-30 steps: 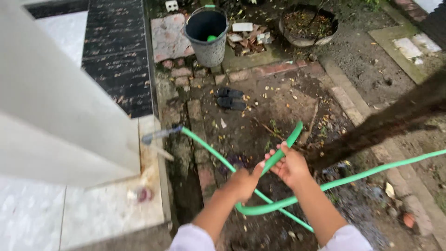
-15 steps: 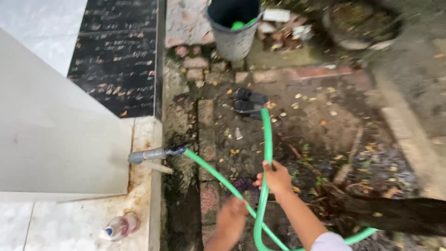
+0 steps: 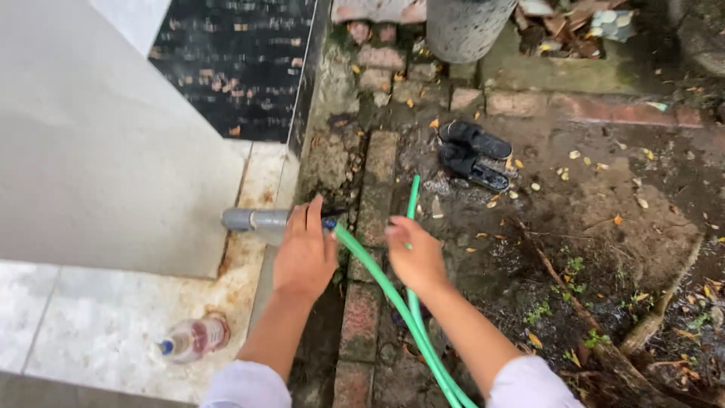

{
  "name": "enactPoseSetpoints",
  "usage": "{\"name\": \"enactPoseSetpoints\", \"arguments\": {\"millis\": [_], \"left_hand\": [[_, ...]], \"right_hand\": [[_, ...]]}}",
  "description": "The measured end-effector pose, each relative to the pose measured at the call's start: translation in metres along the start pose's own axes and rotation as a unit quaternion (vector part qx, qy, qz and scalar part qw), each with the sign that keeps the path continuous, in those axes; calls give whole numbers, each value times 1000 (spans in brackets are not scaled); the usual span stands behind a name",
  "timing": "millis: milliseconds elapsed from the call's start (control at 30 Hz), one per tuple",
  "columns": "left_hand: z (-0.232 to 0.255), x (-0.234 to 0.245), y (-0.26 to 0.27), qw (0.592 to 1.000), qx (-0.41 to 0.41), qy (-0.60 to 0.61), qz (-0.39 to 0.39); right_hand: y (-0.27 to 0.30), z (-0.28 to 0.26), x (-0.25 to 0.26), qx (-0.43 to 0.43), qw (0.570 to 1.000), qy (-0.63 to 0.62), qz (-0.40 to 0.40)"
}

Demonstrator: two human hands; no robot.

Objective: Watering various plants in a yard using a hose and then coiling the hose.

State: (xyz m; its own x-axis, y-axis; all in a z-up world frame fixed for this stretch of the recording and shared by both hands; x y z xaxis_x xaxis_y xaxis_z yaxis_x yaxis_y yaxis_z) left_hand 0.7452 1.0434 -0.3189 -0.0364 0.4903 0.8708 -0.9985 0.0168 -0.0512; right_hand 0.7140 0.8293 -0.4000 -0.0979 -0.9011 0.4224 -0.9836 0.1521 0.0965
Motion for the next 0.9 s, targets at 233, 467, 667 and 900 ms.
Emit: {"name": "enactPoseSetpoints", "arguments": {"millis": [233, 467, 667, 900], "left_hand": [[-7, 4, 8, 993, 37, -53, -99], [-12, 9, 12, 996, 47, -10, -78], [-3, 7, 12, 999, 2, 1, -37], [2, -4, 21, 975, 52, -107, -190]], "right_hand": [[-34, -59, -85, -29, 998, -17, -51], [-69, -85, -129, -20, 999, 34, 26], [-92, -110, -152, 35, 987, 94, -128], [-84, -86, -173, 213, 917, 260, -214]]}}
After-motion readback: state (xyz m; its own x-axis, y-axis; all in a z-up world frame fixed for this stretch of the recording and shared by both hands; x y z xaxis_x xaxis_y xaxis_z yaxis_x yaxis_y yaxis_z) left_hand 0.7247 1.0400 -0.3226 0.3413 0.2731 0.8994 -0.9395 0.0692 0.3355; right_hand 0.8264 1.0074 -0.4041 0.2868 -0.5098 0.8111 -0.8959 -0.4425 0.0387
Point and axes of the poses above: each hand's wrist, its own y-axis away from the middle knuckle, its own x-axis out of the back of the hand, z = x × y, the point moved 8 cm from there along -y, towards the middle knuckle, and after that the axes turned 7 degrees about x, right-handed, at the moved point
